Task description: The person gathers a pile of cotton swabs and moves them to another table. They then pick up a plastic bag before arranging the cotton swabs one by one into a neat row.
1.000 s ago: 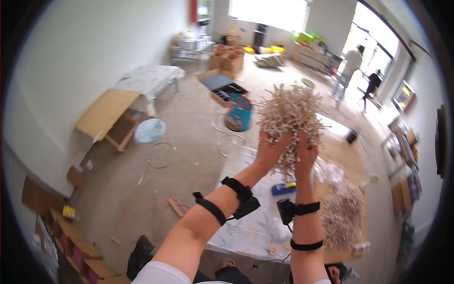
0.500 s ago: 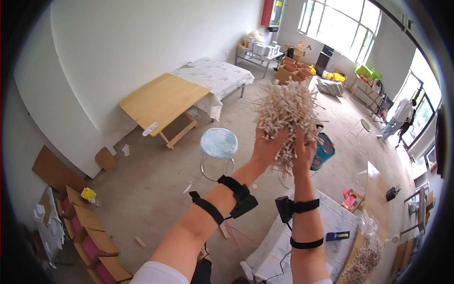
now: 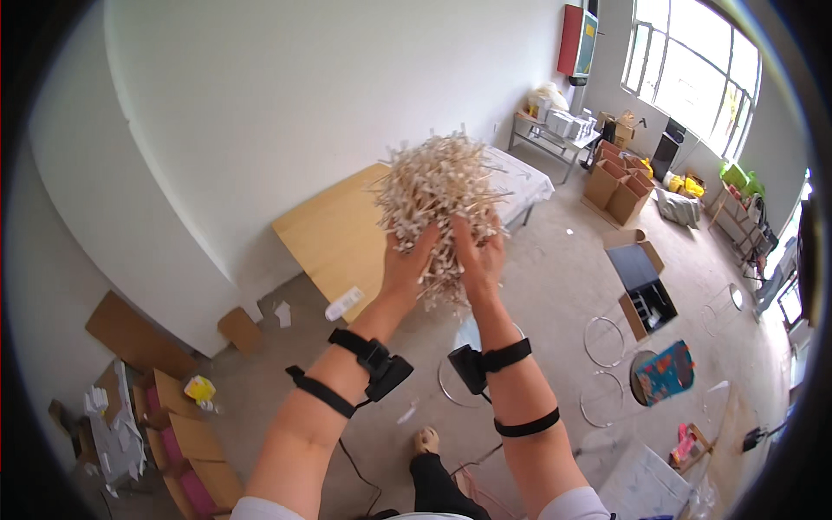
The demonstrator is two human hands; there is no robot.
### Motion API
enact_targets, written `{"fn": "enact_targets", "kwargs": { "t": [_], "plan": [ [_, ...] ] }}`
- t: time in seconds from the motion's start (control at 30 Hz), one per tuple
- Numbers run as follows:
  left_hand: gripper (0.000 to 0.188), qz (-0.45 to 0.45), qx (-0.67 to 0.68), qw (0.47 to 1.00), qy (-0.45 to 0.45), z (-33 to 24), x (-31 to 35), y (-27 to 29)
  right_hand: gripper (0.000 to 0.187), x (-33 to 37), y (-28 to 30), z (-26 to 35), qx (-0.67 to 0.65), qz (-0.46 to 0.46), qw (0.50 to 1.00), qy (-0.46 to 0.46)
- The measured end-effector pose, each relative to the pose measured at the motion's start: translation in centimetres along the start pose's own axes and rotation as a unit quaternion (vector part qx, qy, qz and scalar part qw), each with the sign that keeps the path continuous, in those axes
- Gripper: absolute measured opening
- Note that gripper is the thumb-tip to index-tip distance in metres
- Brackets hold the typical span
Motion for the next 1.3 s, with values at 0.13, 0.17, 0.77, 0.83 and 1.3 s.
{"fn": "enact_targets", "kwargs": {
  "t": [0.13,0.17,0.77,0.83,1.3],
  "plan": [
    [0.074,-0.04,0.098,0.99,0.09,4.4,-8.1,5.6,0.051,-7.5,-6.1,-9.1,0.087,-0.007,0.996,0.01],
    [0.072,-0.057,0.089,0.989,0.101,5.4,-9.9,7.5,0.052,-9.0,-8.0,-11.3,0.076,0.006,0.997,-0.009],
    [0.052,-0.09,-0.007,0.964,0.251,45.1,-33.0,38.1,0.061,-22.0,-23.2,-63.3,0.116,-0.043,0.977,-0.176],
    [0.049,-0.098,0.006,0.946,0.309,50.0,-34.0,40.6,0.066,-22.3,-23.2,-68.4,0.151,-0.052,0.963,-0.217],
    [0.082,0.017,-0.17,0.89,0.424,60.1,-38.2,52.2,0.069,-20.4,-21.7,-75.5,0.391,-0.01,0.874,-0.289]
  ]
}}
Point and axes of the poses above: each hand's wrist, its own x-axis away from the middle knuckle, its own y-axis out of the back of the hand, z = x × y, the point moved 10 cm from there along -x, towards the middle knuckle, and after that the axes turned 4 degrees about -y, right-handed, at the moved point
